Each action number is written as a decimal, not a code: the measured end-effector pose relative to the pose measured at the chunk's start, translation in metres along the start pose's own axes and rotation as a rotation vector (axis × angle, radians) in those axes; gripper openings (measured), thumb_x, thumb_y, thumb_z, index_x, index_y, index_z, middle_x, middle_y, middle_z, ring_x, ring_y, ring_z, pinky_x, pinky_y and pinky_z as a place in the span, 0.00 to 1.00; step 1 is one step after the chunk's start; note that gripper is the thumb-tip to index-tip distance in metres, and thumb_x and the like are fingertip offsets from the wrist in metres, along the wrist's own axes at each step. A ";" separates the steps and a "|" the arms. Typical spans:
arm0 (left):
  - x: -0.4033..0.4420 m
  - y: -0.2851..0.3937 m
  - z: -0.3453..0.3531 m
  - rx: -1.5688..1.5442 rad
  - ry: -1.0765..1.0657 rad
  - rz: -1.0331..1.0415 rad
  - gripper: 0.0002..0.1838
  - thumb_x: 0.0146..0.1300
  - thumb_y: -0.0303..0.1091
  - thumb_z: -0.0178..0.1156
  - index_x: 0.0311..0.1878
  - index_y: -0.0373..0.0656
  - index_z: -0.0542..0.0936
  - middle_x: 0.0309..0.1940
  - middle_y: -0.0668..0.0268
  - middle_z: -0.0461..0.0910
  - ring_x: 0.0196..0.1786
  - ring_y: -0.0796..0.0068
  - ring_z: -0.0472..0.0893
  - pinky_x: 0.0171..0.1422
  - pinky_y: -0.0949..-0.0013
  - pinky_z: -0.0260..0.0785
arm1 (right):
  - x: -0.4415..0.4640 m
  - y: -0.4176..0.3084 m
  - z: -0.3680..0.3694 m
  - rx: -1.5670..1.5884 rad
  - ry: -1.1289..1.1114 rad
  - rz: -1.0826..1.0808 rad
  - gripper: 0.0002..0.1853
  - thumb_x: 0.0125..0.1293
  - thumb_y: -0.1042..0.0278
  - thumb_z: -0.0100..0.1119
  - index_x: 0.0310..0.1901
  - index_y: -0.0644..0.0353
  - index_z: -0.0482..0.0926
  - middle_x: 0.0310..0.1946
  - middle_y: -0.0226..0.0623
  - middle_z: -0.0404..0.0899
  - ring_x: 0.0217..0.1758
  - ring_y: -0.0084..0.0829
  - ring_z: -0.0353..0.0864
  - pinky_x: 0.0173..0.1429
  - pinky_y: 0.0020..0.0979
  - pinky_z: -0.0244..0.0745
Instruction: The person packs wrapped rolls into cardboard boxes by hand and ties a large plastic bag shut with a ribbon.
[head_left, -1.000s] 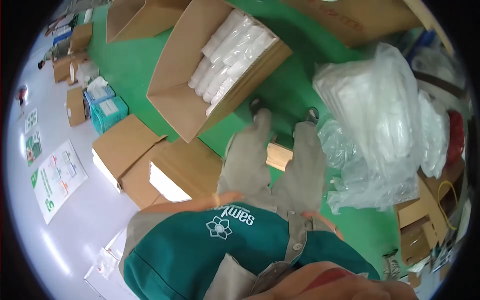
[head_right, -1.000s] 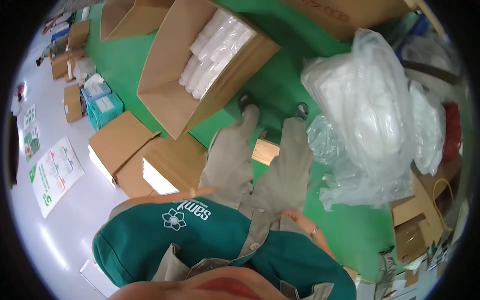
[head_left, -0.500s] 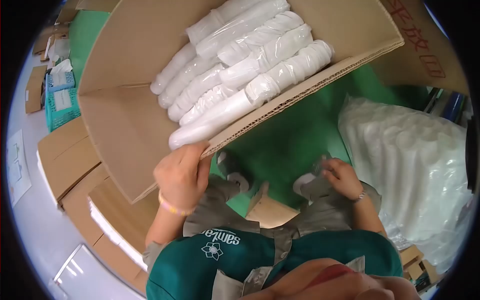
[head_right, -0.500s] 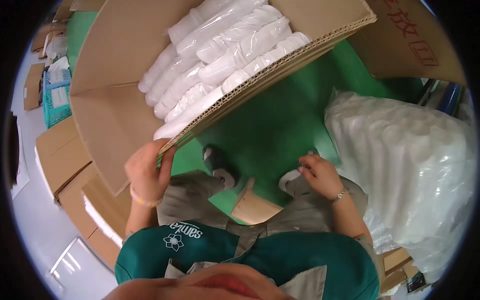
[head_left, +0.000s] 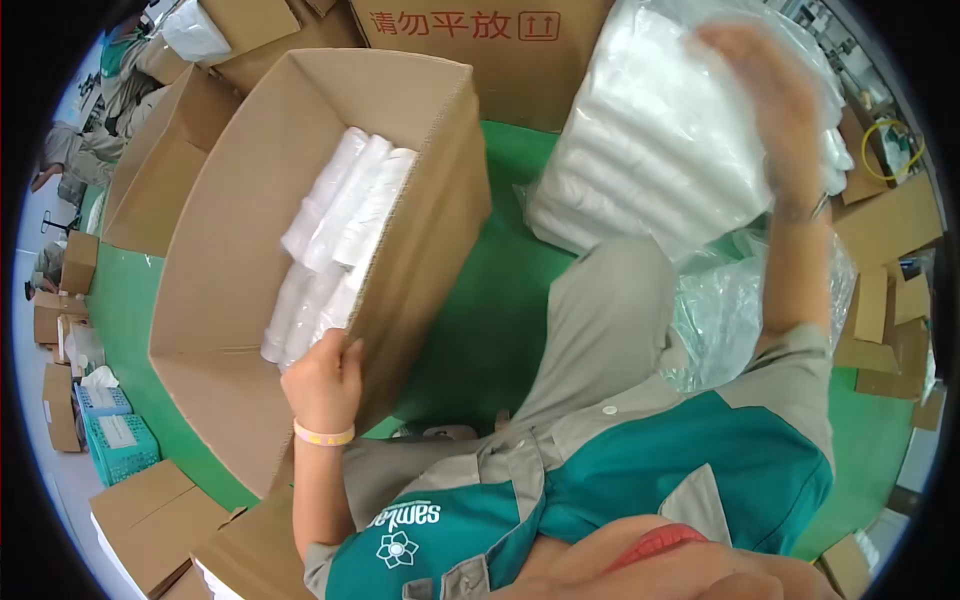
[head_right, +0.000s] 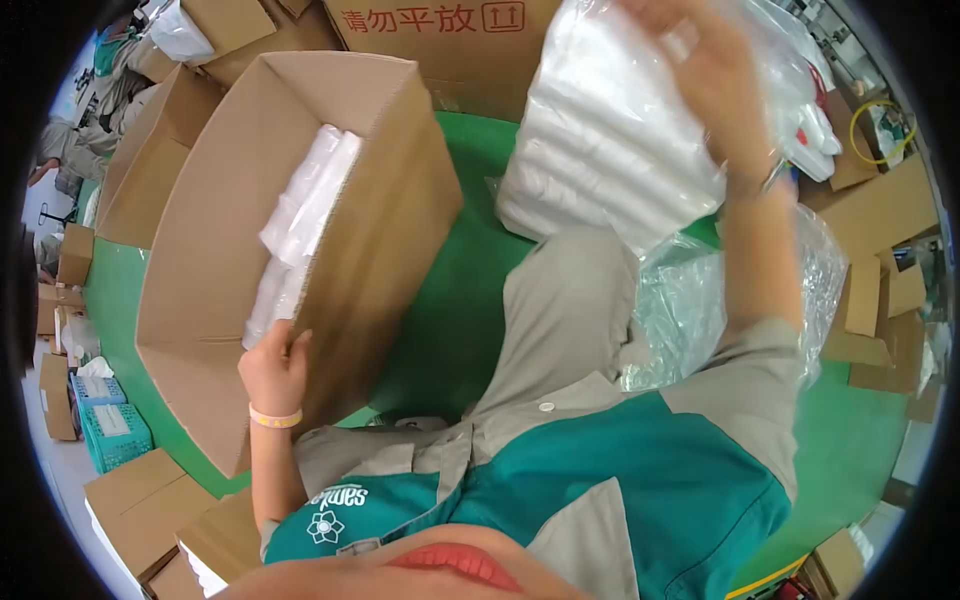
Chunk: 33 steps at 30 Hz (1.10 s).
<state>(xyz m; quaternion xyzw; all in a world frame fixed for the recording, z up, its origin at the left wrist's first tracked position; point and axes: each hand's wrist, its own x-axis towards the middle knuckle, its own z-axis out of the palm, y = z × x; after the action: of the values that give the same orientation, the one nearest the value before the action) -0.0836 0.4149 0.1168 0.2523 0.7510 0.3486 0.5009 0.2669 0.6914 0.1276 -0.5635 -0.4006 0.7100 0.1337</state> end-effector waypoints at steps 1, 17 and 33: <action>-0.003 0.005 -0.002 -0.080 -0.051 0.024 0.15 0.51 0.22 0.50 0.45 0.32 0.72 0.42 0.63 0.74 0.44 0.76 0.72 0.50 0.75 0.62 | 0.009 0.009 -0.009 0.061 -0.101 -0.010 0.07 0.52 0.72 0.54 0.35 0.57 0.71 0.31 0.27 0.73 0.32 0.22 0.70 0.34 0.20 0.62; 0.012 0.054 0.054 -0.756 -0.107 -0.318 0.16 0.55 0.36 0.51 0.45 0.37 0.70 0.36 0.61 0.74 0.35 0.70 0.74 0.40 0.68 0.69 | 0.000 0.021 -0.077 0.428 0.436 0.190 0.07 0.51 0.72 0.57 0.31 0.64 0.71 0.27 0.38 0.71 0.25 0.32 0.73 0.26 0.38 0.69; 0.055 0.035 0.043 -0.096 0.545 0.307 0.25 0.59 0.38 0.52 0.55 0.32 0.62 0.51 0.54 0.66 0.51 0.64 0.68 0.54 0.64 0.62 | 0.070 0.031 -0.082 0.267 0.462 -0.146 0.06 0.54 0.67 0.54 0.26 0.59 0.72 0.19 0.30 0.70 0.22 0.23 0.67 0.28 0.27 0.64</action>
<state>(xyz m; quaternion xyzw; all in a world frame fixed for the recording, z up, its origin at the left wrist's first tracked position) -0.0627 0.4892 0.1012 0.2361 0.7934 0.5099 0.2340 0.3259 0.7508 0.0532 -0.6574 -0.3021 0.5978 0.3453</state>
